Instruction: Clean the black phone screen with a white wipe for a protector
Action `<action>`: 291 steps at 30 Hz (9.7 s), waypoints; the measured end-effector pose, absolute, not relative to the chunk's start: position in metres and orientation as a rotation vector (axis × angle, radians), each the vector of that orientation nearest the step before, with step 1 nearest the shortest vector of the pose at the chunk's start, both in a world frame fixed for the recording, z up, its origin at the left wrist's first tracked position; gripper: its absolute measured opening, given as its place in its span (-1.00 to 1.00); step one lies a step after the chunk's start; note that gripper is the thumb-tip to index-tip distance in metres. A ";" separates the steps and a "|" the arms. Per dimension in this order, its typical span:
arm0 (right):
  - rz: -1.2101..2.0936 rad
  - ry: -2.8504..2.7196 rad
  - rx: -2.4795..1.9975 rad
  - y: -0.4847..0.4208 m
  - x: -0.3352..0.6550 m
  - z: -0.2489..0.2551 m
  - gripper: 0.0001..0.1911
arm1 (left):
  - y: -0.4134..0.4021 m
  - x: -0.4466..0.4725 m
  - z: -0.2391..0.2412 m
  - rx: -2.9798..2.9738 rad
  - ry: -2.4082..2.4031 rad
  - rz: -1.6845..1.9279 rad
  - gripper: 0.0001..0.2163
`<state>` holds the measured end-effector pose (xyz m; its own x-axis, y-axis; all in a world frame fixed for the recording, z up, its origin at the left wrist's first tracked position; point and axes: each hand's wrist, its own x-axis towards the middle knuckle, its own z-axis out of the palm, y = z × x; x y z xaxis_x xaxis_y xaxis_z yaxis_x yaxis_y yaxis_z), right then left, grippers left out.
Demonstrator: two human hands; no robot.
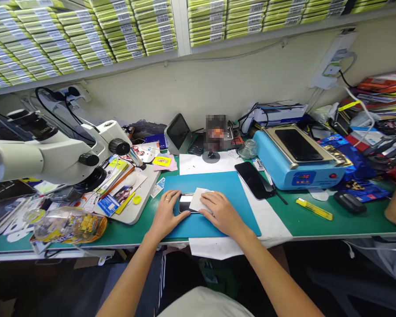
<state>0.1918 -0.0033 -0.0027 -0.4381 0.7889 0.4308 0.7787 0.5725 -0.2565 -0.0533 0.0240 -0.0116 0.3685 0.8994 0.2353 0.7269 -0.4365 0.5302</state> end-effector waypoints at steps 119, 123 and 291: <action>0.085 -2.481 -1.584 -0.057 0.202 -0.019 -0.03 | 0.024 -0.058 -0.012 2.315 1.413 0.670 -0.42; 0.113 -2.498 -1.617 -0.046 0.194 -0.012 -0.06 | 0.024 -0.058 -0.013 2.320 1.410 0.684 -0.45; 0.118 -2.226 -1.305 0.034 0.115 0.006 -0.77 | 0.026 -0.057 -0.012 2.240 1.357 0.790 -0.42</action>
<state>0.1152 0.0344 0.0061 -0.3764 0.8287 0.4143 0.7803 0.5246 -0.3405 -0.0568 0.0263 -0.0117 0.3679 0.8933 0.2581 0.6653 -0.4468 0.5982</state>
